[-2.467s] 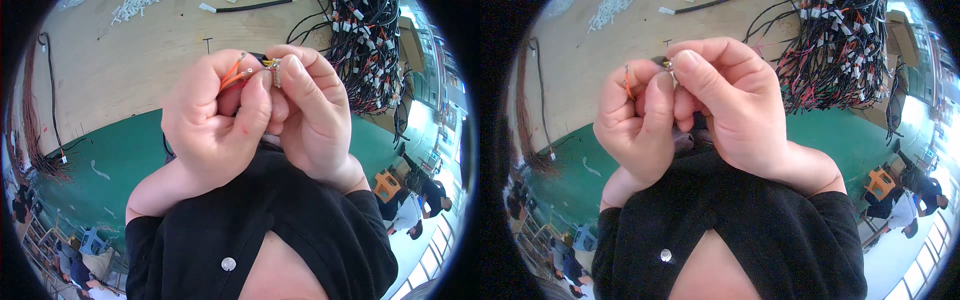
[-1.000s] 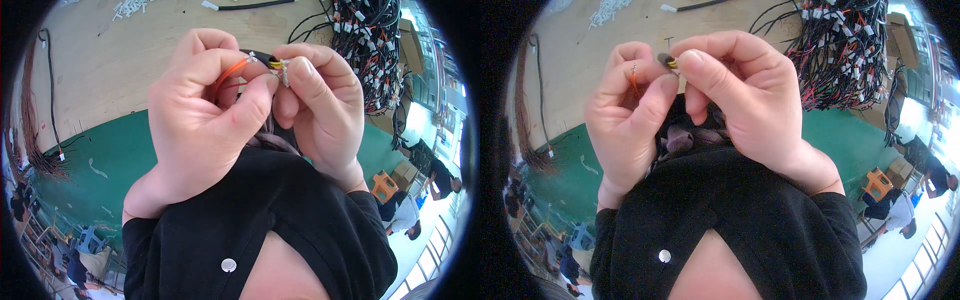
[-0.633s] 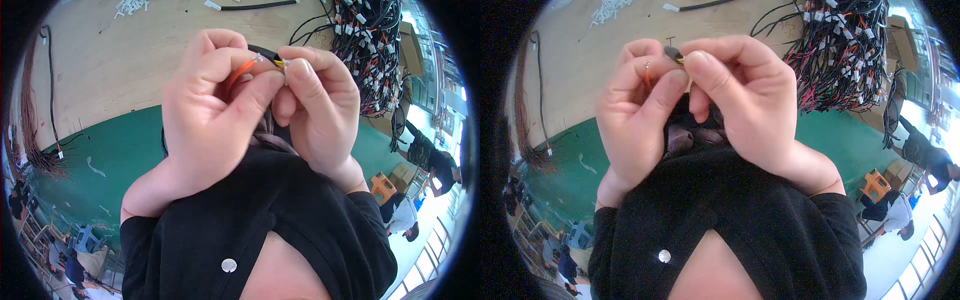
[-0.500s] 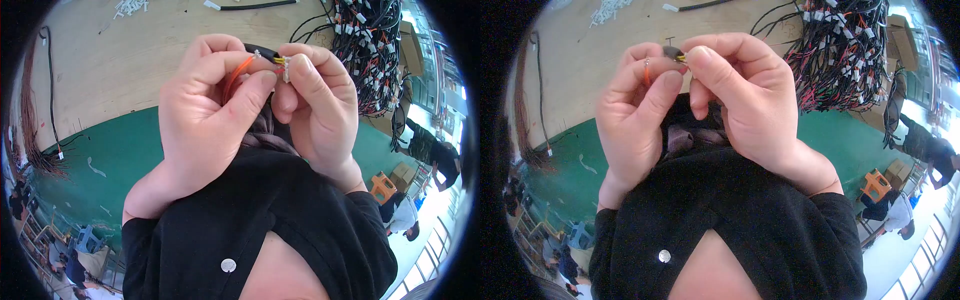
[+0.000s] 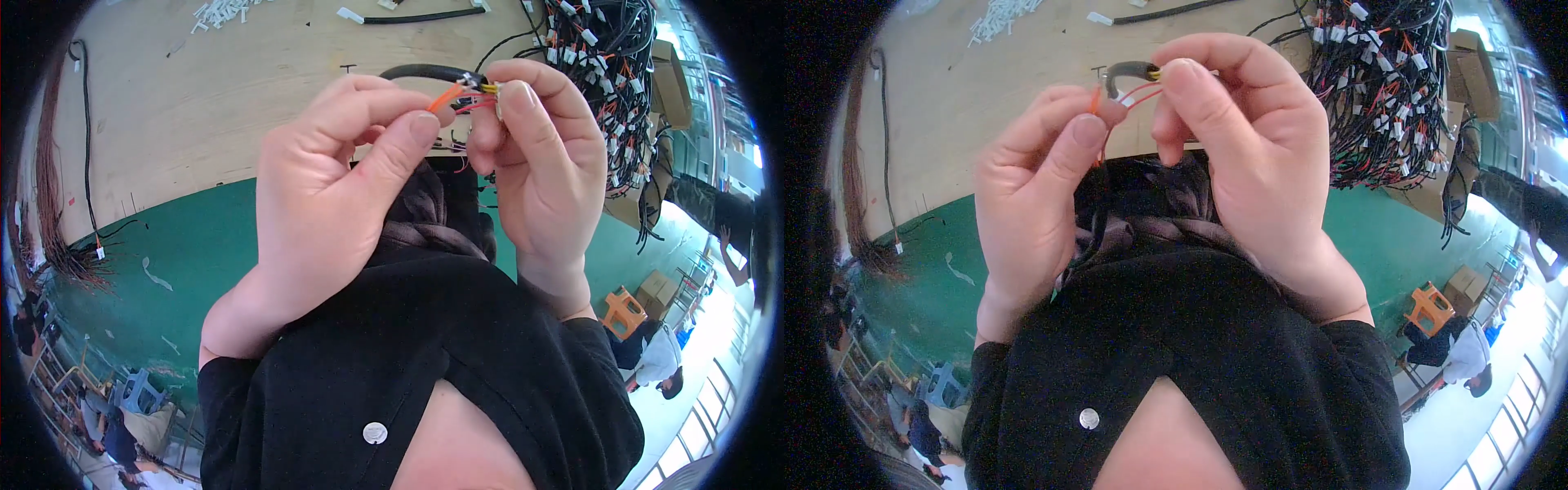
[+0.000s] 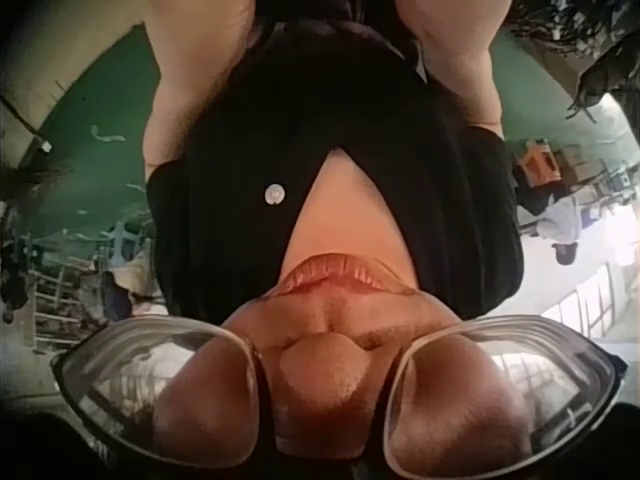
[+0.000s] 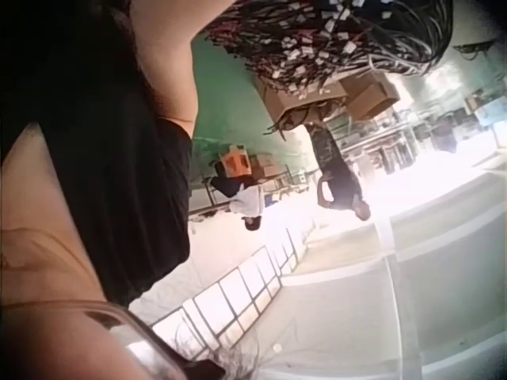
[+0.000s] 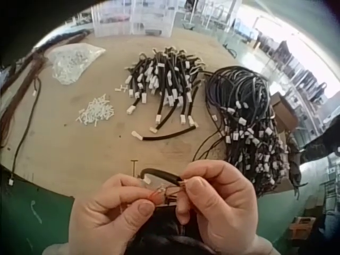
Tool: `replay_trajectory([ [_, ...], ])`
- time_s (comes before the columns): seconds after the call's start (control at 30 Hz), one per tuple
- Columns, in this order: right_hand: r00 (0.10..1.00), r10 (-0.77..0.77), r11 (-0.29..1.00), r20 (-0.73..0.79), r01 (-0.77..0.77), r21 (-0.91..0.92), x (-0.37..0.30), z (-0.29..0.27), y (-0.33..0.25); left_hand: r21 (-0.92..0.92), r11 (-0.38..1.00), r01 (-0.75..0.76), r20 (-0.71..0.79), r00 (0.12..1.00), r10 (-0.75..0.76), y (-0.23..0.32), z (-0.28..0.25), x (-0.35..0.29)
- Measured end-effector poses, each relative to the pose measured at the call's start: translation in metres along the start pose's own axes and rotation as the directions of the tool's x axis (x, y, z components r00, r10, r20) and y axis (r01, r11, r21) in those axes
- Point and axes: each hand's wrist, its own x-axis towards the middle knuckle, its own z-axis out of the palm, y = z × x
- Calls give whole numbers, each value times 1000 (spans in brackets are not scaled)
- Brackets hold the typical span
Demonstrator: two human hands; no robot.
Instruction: The person sorts plastic connectors and wire cables on the table, then inserts the wire terminals into plastic connector housings by hand.
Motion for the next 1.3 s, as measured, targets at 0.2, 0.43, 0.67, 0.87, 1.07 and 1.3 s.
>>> replay_trajectory([
  [0.2,979,-179,954,101,198,-225,-1,7,-4,40,999,3,5,1000,-4,5,2,-4],
  [0.43,985,-127,968,118,149,-202,-1,2,-7,-8,999,51,1,999,-51,10,4,-4],
  [0.67,991,-111,983,77,121,-138,-1,4,-5,-451,852,265,-32,949,-312,14,7,-4],
  [0.87,992,-89,981,94,104,-167,-3,4,-5,-444,859,257,-9,957,-291,9,2,-1],
  [1.07,974,174,963,148,-199,180,-2,0,-13,-333,910,248,46,968,-247,16,-2,-5],
  [1.3,939,325,916,114,-342,209,-2,2,-14,-155,935,318,53,948,-314,30,0,-5],
])
